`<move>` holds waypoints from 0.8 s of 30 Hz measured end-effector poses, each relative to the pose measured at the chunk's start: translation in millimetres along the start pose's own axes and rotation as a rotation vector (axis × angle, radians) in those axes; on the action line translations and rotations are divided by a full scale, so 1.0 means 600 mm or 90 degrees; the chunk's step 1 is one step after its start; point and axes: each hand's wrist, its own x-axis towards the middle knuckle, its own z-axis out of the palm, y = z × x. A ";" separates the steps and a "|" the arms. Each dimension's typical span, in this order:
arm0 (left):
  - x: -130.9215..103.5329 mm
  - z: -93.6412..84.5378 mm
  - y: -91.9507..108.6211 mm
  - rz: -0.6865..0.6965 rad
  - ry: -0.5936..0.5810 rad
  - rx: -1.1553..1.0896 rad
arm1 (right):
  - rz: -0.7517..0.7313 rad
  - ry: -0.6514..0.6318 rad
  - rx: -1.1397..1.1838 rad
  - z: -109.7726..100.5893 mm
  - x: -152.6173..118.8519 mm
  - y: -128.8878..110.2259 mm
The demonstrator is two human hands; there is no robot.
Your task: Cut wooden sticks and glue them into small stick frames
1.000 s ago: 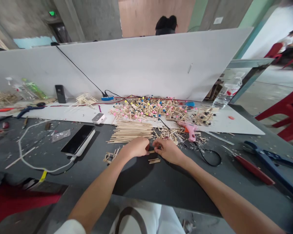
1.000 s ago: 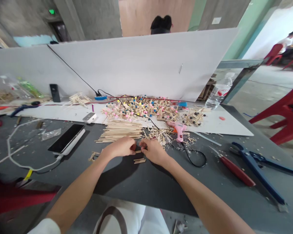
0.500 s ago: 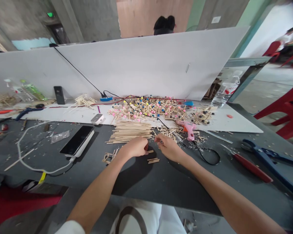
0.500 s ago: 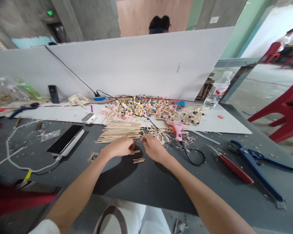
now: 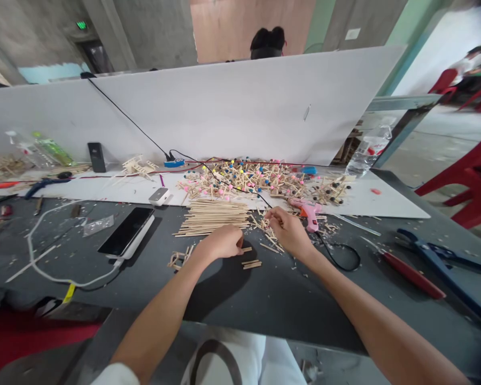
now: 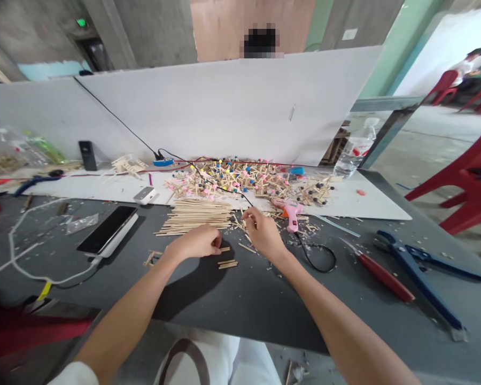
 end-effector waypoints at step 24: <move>0.000 0.002 -0.004 0.021 0.011 0.012 | -0.136 -0.218 -0.084 0.022 -0.010 0.007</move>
